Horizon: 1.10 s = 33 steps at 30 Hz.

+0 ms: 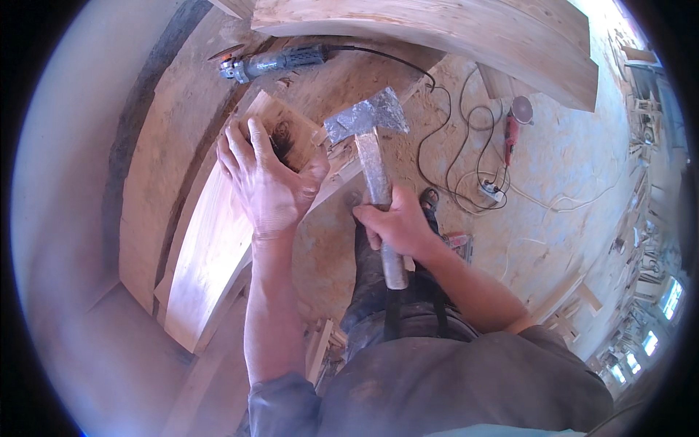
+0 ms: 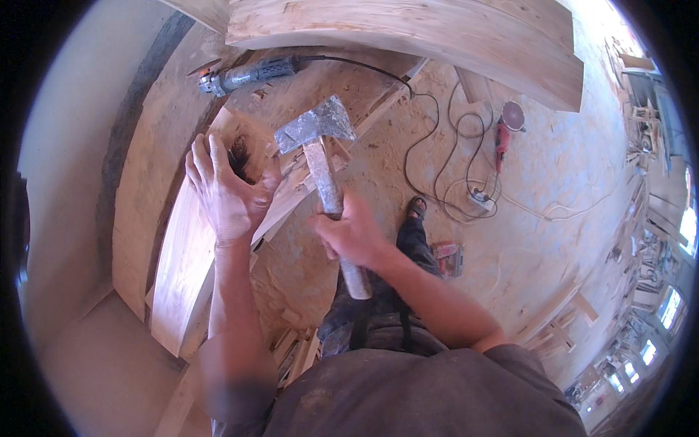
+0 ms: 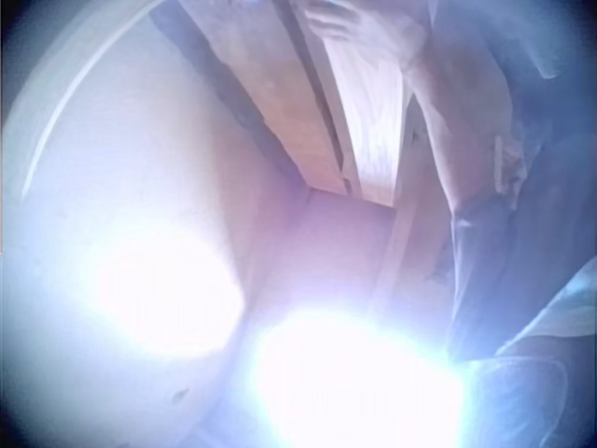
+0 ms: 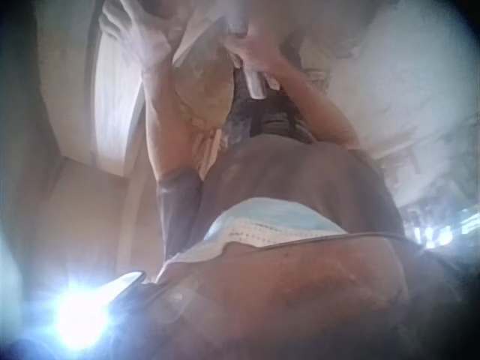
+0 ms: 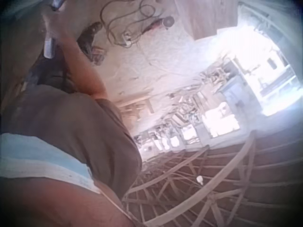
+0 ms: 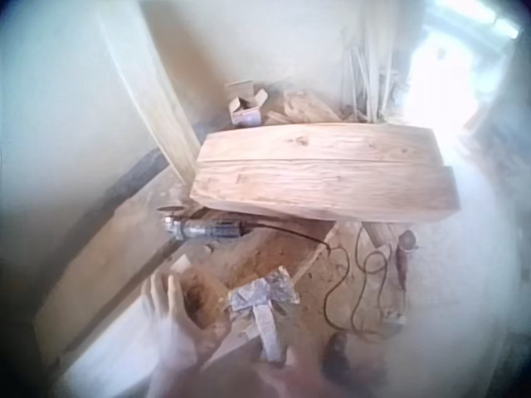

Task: The person uses a nail gun to fasten a small wooden block to a larger plank, then hammers the joint to align it. They flip the plank and use an angle grinder to smooth the surface and edges. The person repeats hammering and grinding on the same plank.

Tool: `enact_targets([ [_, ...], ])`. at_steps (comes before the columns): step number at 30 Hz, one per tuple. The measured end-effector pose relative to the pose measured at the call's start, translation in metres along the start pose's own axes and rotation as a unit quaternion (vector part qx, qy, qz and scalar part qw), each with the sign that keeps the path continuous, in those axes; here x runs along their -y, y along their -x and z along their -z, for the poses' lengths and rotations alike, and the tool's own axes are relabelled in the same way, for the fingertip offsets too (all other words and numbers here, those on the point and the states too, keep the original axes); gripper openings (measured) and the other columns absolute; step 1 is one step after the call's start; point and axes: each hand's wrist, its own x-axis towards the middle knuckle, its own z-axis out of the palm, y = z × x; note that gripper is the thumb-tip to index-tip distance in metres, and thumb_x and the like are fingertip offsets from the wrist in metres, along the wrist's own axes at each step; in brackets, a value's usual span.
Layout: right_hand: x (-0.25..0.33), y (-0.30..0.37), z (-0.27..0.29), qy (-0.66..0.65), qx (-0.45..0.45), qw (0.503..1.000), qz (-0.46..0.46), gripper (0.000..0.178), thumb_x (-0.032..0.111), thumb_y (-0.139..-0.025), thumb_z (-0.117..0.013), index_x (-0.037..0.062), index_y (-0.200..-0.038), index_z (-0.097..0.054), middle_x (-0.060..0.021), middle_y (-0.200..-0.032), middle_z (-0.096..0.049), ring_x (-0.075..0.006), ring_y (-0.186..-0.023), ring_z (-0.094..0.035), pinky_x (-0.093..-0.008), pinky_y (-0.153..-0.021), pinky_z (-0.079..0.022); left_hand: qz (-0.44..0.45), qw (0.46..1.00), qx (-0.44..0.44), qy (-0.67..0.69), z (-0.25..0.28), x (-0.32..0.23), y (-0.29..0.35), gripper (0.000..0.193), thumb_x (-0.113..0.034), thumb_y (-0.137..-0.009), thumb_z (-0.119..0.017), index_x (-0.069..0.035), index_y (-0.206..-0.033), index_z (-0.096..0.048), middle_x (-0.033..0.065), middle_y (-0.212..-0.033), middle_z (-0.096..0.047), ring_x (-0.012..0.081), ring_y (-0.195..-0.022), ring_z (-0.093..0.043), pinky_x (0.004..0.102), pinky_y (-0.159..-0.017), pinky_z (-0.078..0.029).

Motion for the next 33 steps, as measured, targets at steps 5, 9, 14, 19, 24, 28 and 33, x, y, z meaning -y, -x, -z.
enact_targets([
  [5,0.004,-0.010,0.024,0.043,-0.008,0.999,0.004,0.018,0.012,-0.095,-0.069,0.0016,-0.092,-0.054,-0.0048,-0.065,-0.060,-0.0135,-0.049,-0.059,-0.0319,-0.045,-0.046,0.005,1.000,0.004,0.022,0.005,0.000,0.000,0.091,-0.044,-0.068,-0.078,0.005,-0.141,-0.052,0.0328,-0.142,-0.047,0.0535,-0.135,-0.041,0.0630,-0.116,-0.032],
  [9,-0.002,-0.036,0.053,0.132,-0.054,0.989,-0.045,0.023,0.012,-0.093,-0.074,-0.0004,-0.099,-0.055,-0.0060,-0.066,-0.060,-0.0163,-0.050,-0.060,-0.0325,-0.045,-0.048,0.031,0.999,0.028,0.024,0.008,-0.002,0.000,0.095,-0.043,-0.070,-0.081,0.004,-0.145,-0.048,0.0318,-0.150,-0.045,0.0504,-0.139,-0.040,0.0592,-0.118,-0.033],
  [14,0.010,-0.094,0.081,0.172,-0.038,0.983,-0.057,0.016,0.011,-0.088,-0.072,0.0000,-0.091,-0.060,-0.0077,-0.064,-0.061,-0.0185,-0.050,-0.060,-0.0357,-0.047,-0.048,0.030,0.997,0.025,0.062,0.012,0.000,-0.002,0.090,-0.034,-0.069,-0.081,0.003,-0.145,-0.048,0.0326,-0.149,-0.044,0.0519,-0.139,-0.038,0.0603,-0.118,-0.032],
  [19,0.022,-0.155,0.101,0.143,0.054,0.985,-0.074,0.017,0.010,-0.087,-0.074,0.0004,-0.094,-0.062,-0.0085,-0.068,-0.063,-0.0192,-0.053,-0.062,-0.0357,-0.050,-0.052,0.025,0.996,0.024,0.084,0.014,0.004,-0.003,0.088,-0.029,-0.070,-0.080,0.002,-0.146,-0.048,0.0323,-0.147,-0.042,0.0525,-0.138,-0.038,0.0615,-0.118,-0.031],
  [24,0.027,-0.171,0.111,0.154,0.079,0.979,-0.110,0.020,0.009,-0.086,-0.077,0.0001,-0.100,-0.064,-0.0102,-0.081,-0.068,-0.0181,-0.065,-0.067,-0.0351,-0.055,-0.055,0.035,0.995,0.021,0.094,0.014,0.006,-0.002,0.090,-0.030,-0.072,-0.081,0.002,-0.148,-0.047,0.0321,-0.148,-0.041,0.0524,-0.137,-0.038,0.0622,-0.117,-0.031],
  [28,-0.013,-0.169,0.142,0.379,-0.009,0.922,-0.078,0.033,0.017,-0.084,-0.078,0.0002,-0.108,-0.063,-0.0150,-0.090,-0.070,-0.0239,-0.081,-0.070,-0.0379,-0.067,-0.055,0.030,0.992,0.027,0.115,0.015,0.007,-0.001,0.091,-0.031,-0.072,-0.085,0.001,-0.149,-0.046,0.0324,-0.150,-0.040,0.0530,-0.139,-0.037,0.0624,-0.118,-0.030],
  [33,-0.074,-0.140,0.151,0.512,-0.152,0.845,0.022,0.048,0.020,-0.078,-0.078,-0.0011,-0.119,-0.066,-0.0279,-0.112,-0.071,-0.0434,-0.111,-0.069,-0.0475,-0.093,-0.054,-0.002,0.988,0.082,0.127,0.024,0.022,0.004,0.094,-0.030,-0.070,-0.089,0.000,-0.149,-0.047,0.0308,-0.158,-0.035,0.0523,-0.146,-0.033,0.0623,-0.122,-0.027],
])
